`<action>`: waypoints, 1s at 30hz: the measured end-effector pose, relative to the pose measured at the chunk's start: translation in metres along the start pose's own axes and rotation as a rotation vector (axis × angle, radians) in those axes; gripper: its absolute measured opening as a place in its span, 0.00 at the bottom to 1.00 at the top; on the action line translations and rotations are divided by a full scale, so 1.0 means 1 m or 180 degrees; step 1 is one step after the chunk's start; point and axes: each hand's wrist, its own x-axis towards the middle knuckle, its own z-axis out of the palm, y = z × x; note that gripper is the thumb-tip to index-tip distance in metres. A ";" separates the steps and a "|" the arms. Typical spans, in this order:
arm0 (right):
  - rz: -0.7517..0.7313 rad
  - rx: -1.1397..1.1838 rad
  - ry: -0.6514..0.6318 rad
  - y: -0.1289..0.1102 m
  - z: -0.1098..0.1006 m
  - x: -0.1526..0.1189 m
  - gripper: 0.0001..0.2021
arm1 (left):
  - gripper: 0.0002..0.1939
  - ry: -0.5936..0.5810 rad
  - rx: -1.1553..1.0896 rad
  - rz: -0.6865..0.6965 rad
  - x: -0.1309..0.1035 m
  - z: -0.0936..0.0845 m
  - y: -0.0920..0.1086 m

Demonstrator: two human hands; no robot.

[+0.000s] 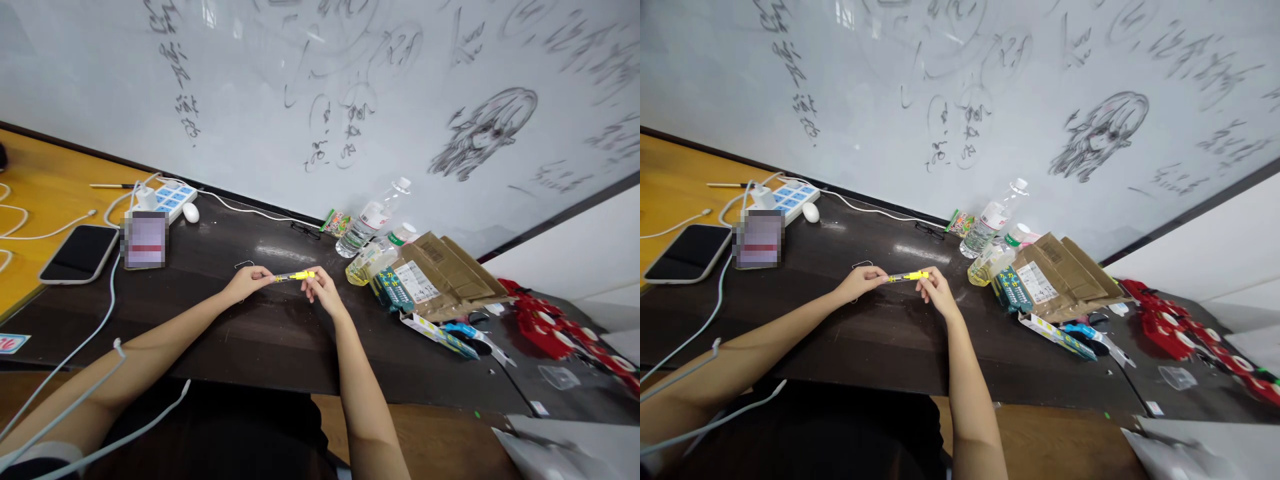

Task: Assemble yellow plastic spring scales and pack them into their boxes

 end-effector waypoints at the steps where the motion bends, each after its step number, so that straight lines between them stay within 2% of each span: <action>1: 0.0013 0.0049 -0.0012 0.000 0.001 0.000 0.14 | 0.20 -0.0102 -0.0023 -0.0089 0.000 -0.001 0.001; 4: 0.0079 0.0079 -0.0043 0.002 0.004 0.002 0.15 | 0.22 -0.0442 0.0114 -0.0275 -0.003 -0.002 0.002; 6: 0.0074 0.0021 -0.0037 0.003 0.004 0.002 0.15 | 0.22 -0.0525 0.0257 -0.0225 -0.005 -0.001 0.003; 10: 0.0036 -0.0078 -0.0097 0.008 0.006 0.003 0.14 | 0.22 -0.0445 0.0512 0.0118 -0.010 0.004 0.003; 13: 0.0079 -0.0173 -0.0141 0.011 0.009 0.003 0.15 | 0.23 -0.0389 0.0983 0.0463 -0.012 0.007 0.003; 18: 0.0119 -0.0372 -0.0096 0.011 0.011 0.003 0.15 | 0.25 -0.0523 0.1514 0.0873 -0.017 0.009 0.008; 24: 0.0051 -0.0540 -0.0137 0.010 0.020 0.001 0.15 | 0.25 -0.0509 0.1701 0.1117 -0.018 0.017 0.020; 30: 0.0148 -0.0214 -0.0366 0.009 0.029 0.000 0.15 | 0.21 -0.0333 0.1695 0.1469 -0.015 0.021 0.015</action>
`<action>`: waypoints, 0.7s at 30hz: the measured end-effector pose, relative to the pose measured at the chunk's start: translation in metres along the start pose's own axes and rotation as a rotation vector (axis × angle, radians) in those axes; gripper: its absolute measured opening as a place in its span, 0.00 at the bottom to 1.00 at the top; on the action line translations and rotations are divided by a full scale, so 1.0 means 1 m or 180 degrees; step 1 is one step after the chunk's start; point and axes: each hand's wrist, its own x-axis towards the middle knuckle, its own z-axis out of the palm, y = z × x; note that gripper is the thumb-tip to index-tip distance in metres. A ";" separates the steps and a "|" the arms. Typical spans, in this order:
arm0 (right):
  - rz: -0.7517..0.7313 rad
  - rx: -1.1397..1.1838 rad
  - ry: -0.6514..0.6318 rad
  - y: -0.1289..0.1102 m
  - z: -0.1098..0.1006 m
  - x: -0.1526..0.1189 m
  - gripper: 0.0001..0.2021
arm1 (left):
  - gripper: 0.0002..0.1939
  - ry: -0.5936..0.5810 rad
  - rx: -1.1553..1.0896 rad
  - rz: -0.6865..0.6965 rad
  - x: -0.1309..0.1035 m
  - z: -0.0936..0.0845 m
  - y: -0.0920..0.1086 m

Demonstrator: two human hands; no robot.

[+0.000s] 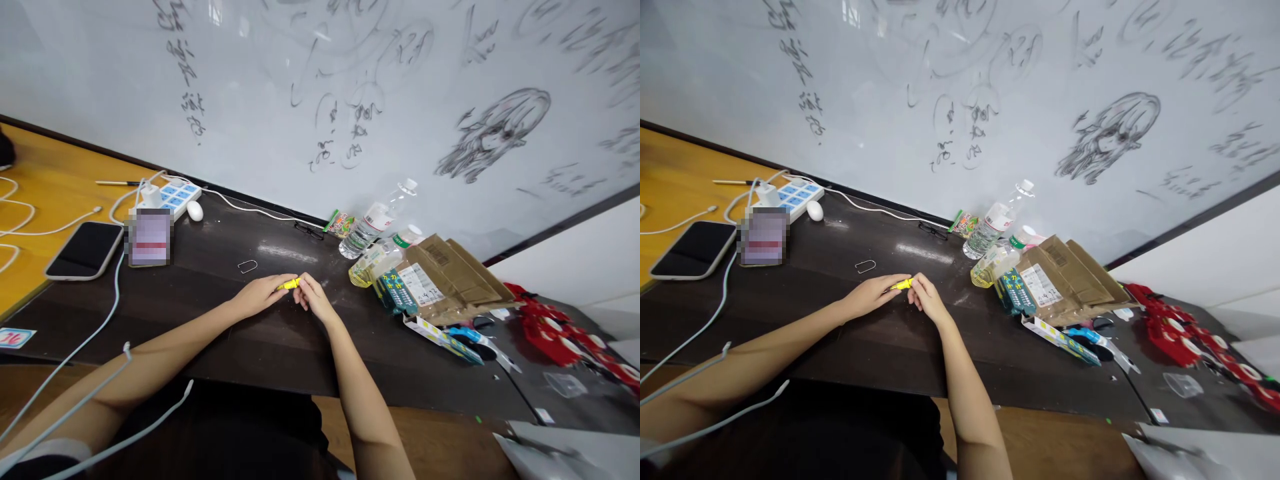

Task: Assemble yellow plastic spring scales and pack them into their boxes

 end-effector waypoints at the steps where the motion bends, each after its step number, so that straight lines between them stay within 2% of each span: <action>1: 0.0007 0.0019 -0.0014 0.000 0.000 0.000 0.15 | 0.21 0.0025 -0.0008 0.0032 0.000 0.001 -0.001; 9: -0.0039 -0.0355 0.0207 -0.001 0.004 -0.002 0.17 | 0.21 0.0147 0.0217 0.0027 -0.004 0.005 -0.004; 16: -0.0027 -0.0522 0.0341 0.001 0.003 -0.001 0.20 | 0.20 0.0041 0.0403 -0.0081 -0.005 0.005 -0.001; 21: -0.0025 -0.0477 0.0387 0.001 0.003 -0.001 0.21 | 0.20 0.0069 0.0264 -0.0033 -0.004 0.006 -0.002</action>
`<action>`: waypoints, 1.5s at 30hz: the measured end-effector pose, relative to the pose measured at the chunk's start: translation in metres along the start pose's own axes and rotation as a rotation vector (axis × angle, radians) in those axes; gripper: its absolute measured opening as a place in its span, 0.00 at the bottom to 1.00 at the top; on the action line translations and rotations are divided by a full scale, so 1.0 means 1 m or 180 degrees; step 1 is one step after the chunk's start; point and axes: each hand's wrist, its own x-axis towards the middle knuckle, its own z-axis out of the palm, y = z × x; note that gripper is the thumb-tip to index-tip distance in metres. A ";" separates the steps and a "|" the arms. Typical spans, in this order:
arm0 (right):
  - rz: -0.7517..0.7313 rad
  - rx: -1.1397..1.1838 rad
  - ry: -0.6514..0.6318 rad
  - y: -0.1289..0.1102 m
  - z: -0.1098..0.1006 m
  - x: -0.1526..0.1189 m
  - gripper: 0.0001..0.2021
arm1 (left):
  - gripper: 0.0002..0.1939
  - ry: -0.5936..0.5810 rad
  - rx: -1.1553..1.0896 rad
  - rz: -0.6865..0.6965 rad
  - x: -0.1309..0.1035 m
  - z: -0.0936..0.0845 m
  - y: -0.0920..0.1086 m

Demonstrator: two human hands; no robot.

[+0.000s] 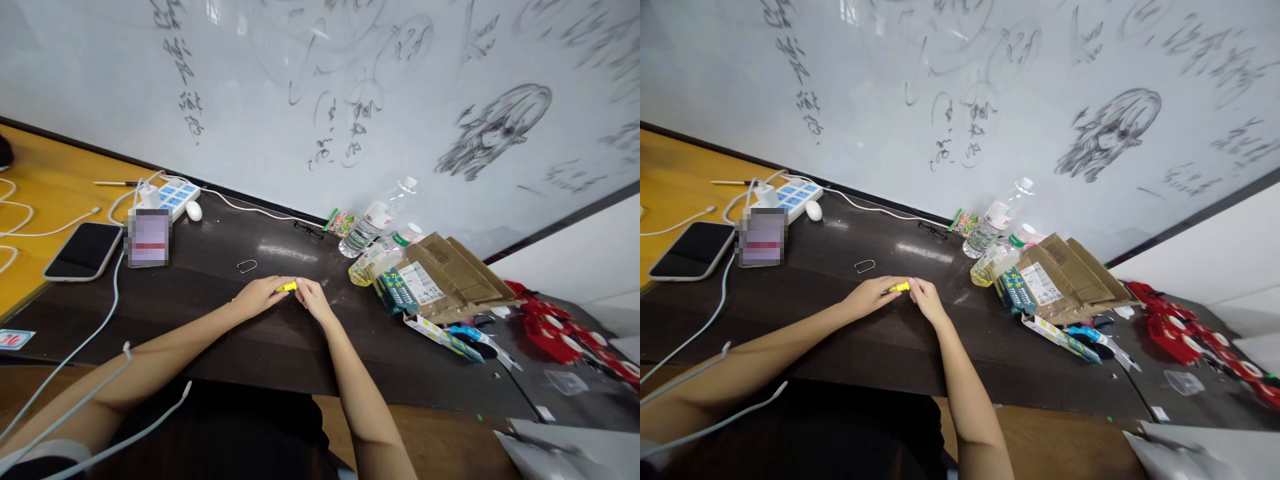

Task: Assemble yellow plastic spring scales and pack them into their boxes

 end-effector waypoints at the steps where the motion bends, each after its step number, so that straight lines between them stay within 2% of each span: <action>1: -0.0002 0.0063 -0.0004 0.000 0.000 0.000 0.20 | 0.20 0.0016 -0.0045 0.0019 0.000 0.000 0.000; 6: -0.0049 0.0338 -0.0039 -0.003 -0.001 -0.001 0.13 | 0.20 -0.0018 -0.0066 0.0019 0.001 -0.002 0.002; 12: -0.0048 0.0027 0.0040 -0.001 0.000 -0.001 0.18 | 0.19 -0.0071 -0.0064 0.0050 0.001 -0.002 0.002; 20: -0.0072 0.0077 0.0003 -0.003 -0.004 -0.002 0.13 | 0.20 0.0086 -0.0112 0.0076 0.000 0.000 -0.001; 26: -0.0037 -0.0035 0.0029 -0.003 0.000 -0.002 0.19 | 0.19 -0.0008 -0.0153 0.0059 0.001 -0.002 0.002; 30: -0.0241 -0.0184 0.0248 -0.014 0.002 0.000 0.19 | 0.20 0.0217 -0.0560 0.0081 0.005 -0.003 0.003; 34: -0.0574 -0.0414 0.0435 -0.040 0.001 0.005 0.16 | 0.19 0.0628 -0.0974 0.0036 0.005 -0.003 0.005; 40: -0.0756 -0.0155 0.0106 -0.078 0.000 0.024 0.14 | 0.19 0.1345 -0.1403 0.0004 0.000 0.005 0.000; 45: -0.0762 -0.0074 0.0027 -0.083 0.006 0.036 0.15 | 0.20 0.1582 -0.1420 -0.0040 0.000 0.009 -0.006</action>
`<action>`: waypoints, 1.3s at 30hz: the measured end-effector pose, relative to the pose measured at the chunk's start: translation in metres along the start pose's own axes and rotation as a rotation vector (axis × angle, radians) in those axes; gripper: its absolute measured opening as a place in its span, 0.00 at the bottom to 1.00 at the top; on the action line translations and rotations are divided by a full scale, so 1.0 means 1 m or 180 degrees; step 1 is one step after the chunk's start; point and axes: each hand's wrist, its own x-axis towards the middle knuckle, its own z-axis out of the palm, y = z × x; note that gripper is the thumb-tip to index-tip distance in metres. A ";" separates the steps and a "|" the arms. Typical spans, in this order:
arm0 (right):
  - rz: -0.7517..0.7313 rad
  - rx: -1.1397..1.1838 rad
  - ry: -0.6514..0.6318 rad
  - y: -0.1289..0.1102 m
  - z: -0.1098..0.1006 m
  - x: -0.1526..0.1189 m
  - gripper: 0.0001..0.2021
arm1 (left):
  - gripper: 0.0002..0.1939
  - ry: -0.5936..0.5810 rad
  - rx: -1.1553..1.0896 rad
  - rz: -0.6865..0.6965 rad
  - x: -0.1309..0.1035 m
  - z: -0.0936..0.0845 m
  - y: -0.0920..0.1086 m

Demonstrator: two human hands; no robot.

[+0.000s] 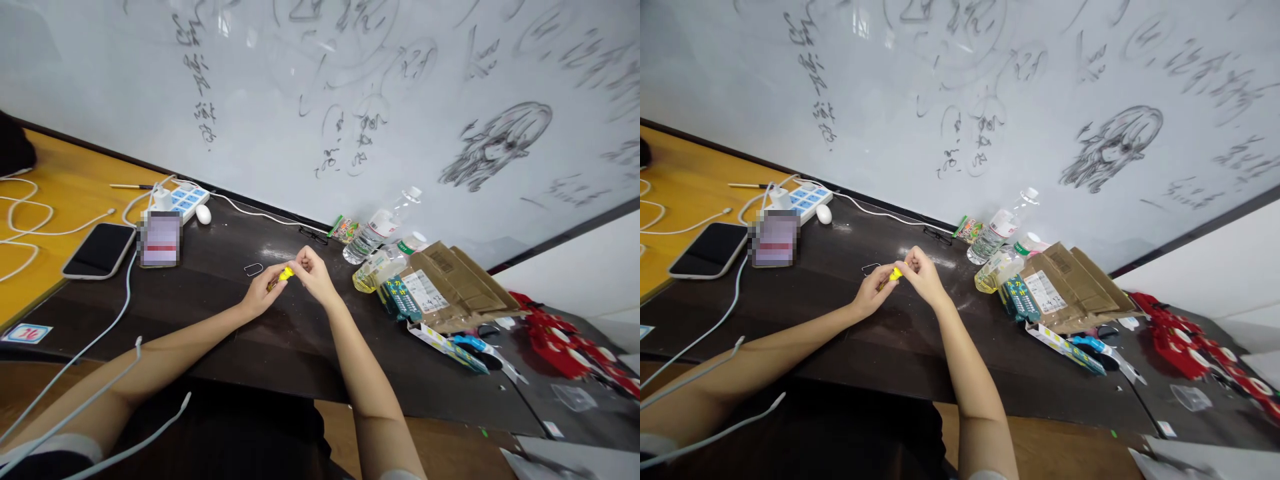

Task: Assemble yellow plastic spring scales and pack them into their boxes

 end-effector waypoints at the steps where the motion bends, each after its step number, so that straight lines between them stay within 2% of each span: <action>1: 0.0039 0.0070 -0.0006 0.002 0.001 0.001 0.14 | 0.20 0.0007 0.0008 -0.0002 0.000 0.000 0.000; 7: 0.0209 0.0633 -0.0154 0.020 -0.005 -0.005 0.15 | 0.20 -0.0155 0.0203 -0.0004 0.006 -0.002 0.004; 15: 0.0343 0.0787 0.0456 0.044 -0.004 -0.025 0.16 | 0.20 -0.0612 0.0603 0.0152 0.008 0.001 0.007; 21: 0.0250 0.0803 0.0342 0.041 -0.002 -0.027 0.15 | 0.19 -0.0580 0.0622 0.0247 0.008 0.001 0.009; 28: 0.0139 0.0827 0.0696 0.032 0.010 -0.025 0.18 | 0.19 -0.0551 0.0635 0.0347 0.005 0.000 0.007; 33: 0.0190 0.0979 0.0575 0.038 0.006 -0.028 0.14 | 0.18 -0.0552 0.0649 0.0388 0.005 0.000 0.008; 36: 0.0137 0.0927 0.0642 0.040 0.004 -0.030 0.12 | 0.19 -0.0558 0.0652 0.0403 0.005 0.001 0.007; 39: 0.0094 0.0933 0.0683 0.040 0.005 -0.029 0.15 | 0.19 -0.0604 0.0645 0.0418 0.005 0.001 0.008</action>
